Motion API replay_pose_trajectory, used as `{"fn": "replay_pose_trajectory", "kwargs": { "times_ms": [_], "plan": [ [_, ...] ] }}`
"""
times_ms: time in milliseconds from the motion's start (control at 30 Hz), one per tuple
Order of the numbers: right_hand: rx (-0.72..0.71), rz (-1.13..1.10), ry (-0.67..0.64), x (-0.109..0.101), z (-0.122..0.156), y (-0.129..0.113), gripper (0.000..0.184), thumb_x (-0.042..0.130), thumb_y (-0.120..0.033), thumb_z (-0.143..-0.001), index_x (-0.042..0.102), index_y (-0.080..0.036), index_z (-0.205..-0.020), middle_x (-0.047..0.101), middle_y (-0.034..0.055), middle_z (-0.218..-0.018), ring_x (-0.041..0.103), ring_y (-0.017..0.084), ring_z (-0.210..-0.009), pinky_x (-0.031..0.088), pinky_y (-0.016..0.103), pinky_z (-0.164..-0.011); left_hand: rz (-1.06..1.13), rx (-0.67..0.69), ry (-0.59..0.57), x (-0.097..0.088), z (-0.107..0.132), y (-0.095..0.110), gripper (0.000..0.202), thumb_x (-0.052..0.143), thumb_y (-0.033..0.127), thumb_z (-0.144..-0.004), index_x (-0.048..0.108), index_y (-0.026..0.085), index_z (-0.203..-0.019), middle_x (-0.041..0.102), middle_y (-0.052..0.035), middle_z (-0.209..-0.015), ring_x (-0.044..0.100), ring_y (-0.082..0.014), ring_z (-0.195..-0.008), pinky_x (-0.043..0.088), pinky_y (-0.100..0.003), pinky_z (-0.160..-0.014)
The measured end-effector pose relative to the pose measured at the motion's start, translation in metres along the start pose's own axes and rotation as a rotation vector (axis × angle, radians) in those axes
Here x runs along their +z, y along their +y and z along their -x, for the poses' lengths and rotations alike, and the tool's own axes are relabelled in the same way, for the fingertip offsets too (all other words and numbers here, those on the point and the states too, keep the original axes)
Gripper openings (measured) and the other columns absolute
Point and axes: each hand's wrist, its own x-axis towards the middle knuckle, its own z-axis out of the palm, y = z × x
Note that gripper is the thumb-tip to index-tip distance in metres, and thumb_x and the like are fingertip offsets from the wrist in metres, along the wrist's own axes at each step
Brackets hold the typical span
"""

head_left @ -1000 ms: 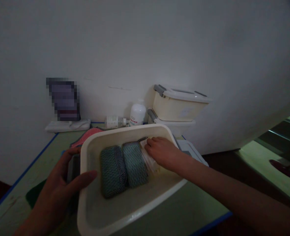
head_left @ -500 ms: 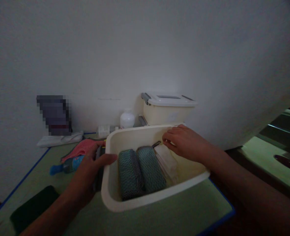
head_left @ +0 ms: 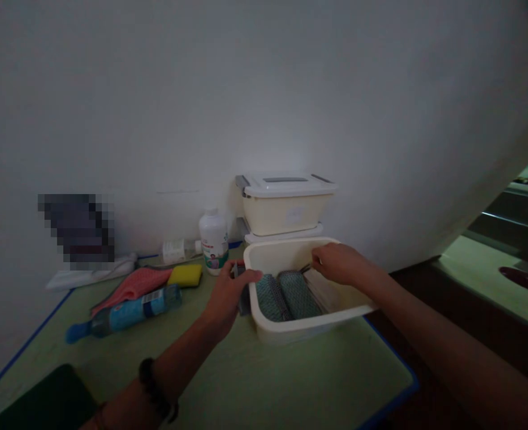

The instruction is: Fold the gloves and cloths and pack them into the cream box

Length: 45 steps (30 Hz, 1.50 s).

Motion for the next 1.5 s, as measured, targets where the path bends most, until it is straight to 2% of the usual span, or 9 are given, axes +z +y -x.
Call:
{"fn": "replay_pose_trajectory", "kwargs": {
  "times_ms": [233, 333, 533, 667, 867, 967, 1100, 1367, 1500],
  "plan": [
    [0.007, -0.062, 0.068, -0.035, 0.011, -0.048, 0.031, 0.040, -0.029, -0.088, 0.067, -0.015, -0.086, 0.071, 0.0134, -0.082, 0.066, 0.025, -0.075, 0.040, 0.031, -0.058, -0.183, -0.062, -0.106, -0.027, -0.004, 0.002, 0.039, 0.054, 0.051, -0.076, 0.048, 0.019, -0.097, 0.056, -0.0036, -0.080, 0.058, -0.0184, -0.058, 0.043, -0.026, -0.038],
    [-0.069, -0.184, 0.131, -0.048, 0.012, -0.078, 0.038, 0.037, -0.041, -0.091, 0.066, -0.019, -0.080, 0.071, 0.0077, -0.078, 0.065, 0.022, -0.072, 0.039, 0.029, -0.057, -0.278, 0.041, -0.123, -0.050, 0.006, 0.007, 0.039, 0.054, 0.046, -0.078, 0.042, 0.020, -0.105, 0.051, 0.0004, -0.079, 0.053, -0.0136, -0.053, 0.039, -0.022, -0.034],
    [-0.202, -0.370, 0.240, -0.061, 0.001, -0.138, 0.031, 0.045, -0.038, -0.088, 0.065, -0.017, -0.079, 0.070, 0.0075, -0.077, 0.064, 0.023, -0.073, 0.041, 0.030, -0.059, -0.776, 0.373, 0.021, -0.121, 0.020, 0.016, 0.029, 0.050, 0.042, -0.079, 0.052, 0.019, -0.096, 0.056, -0.0008, -0.075, 0.057, -0.0167, -0.066, 0.046, -0.027, -0.054],
    [-0.278, -0.430, 0.245, -0.063, -0.007, -0.181, 0.028, 0.044, -0.030, -0.088, 0.066, -0.015, -0.081, 0.069, 0.0113, -0.080, 0.064, 0.024, -0.074, 0.045, 0.033, -0.063, -1.151, 0.346, 0.041, -0.170, 0.016, 0.033, 0.036, 0.043, 0.045, -0.083, 0.056, 0.016, -0.098, 0.063, -0.0066, -0.084, 0.060, -0.0204, -0.074, 0.048, -0.033, -0.065],
    [-0.286, -0.739, 0.313, -0.011, -0.022, -0.234, 0.020, 0.048, -0.025, -0.086, 0.061, -0.013, -0.094, 0.062, 0.0099, -0.093, 0.060, 0.022, -0.085, 0.048, 0.036, -0.075, -1.405, 0.234, -0.088, -0.205, 0.003, 0.049, 0.047, 0.039, 0.046, -0.085, 0.055, 0.012, -0.113, 0.064, -0.0147, -0.108, 0.062, -0.0238, -0.092, 0.048, -0.032, -0.076],
    [-0.270, -0.859, 0.481, 0.033, -0.034, -0.252, 0.038, 0.053, -0.023, -0.082, 0.050, -0.011, -0.118, 0.050, 0.0151, -0.115, 0.050, 0.024, -0.106, 0.046, 0.038, -0.089, -1.434, 0.190, -0.125, -0.217, -0.004, 0.048, 0.045, 0.043, 0.039, -0.084, 0.054, 0.012, -0.118, 0.062, -0.0152, -0.115, 0.060, -0.0244, -0.101, 0.046, -0.032, -0.083],
    [-0.330, -0.785, 0.568, 0.071, -0.043, -0.265, 0.047, 0.053, -0.021, -0.082, 0.043, -0.010, -0.127, 0.037, 0.0180, -0.127, 0.036, 0.029, -0.121, 0.036, 0.048, -0.101, -1.497, 0.109, -0.104, -0.230, -0.007, 0.046, 0.049, 0.049, 0.036, -0.081, 0.055, 0.006, -0.120, 0.058, -0.0228, -0.121, 0.056, -0.0311, -0.109, 0.042, -0.038, -0.089],
    [-0.475, -0.759, 0.477, 0.073, -0.045, -0.265, 0.057, 0.050, -0.022, -0.085, 0.030, -0.012, -0.137, 0.040, 0.0145, -0.134, 0.031, 0.027, -0.126, 0.033, 0.046, -0.105, -1.465, 0.046, -0.239, -0.227, -0.008, 0.049, 0.028, 0.053, 0.025, -0.079, 0.067, 0.015, -0.101, 0.071, -0.0114, -0.100, 0.065, -0.0217, -0.085, 0.045, -0.026, -0.068],
    [-0.420, -0.770, 0.462, 0.070, -0.041, -0.267, 0.050, 0.060, -0.025, -0.080, 0.045, -0.018, -0.128, 0.049, 0.0140, -0.117, 0.045, 0.027, -0.109, 0.043, 0.047, -0.093, -1.456, 0.058, -0.287, -0.225, -0.010, 0.047, 0.021, 0.054, 0.021, -0.076, 0.069, 0.015, -0.090, 0.073, -0.0088, -0.088, 0.065, -0.0196, -0.077, 0.044, -0.024, -0.063]
  ]
}}
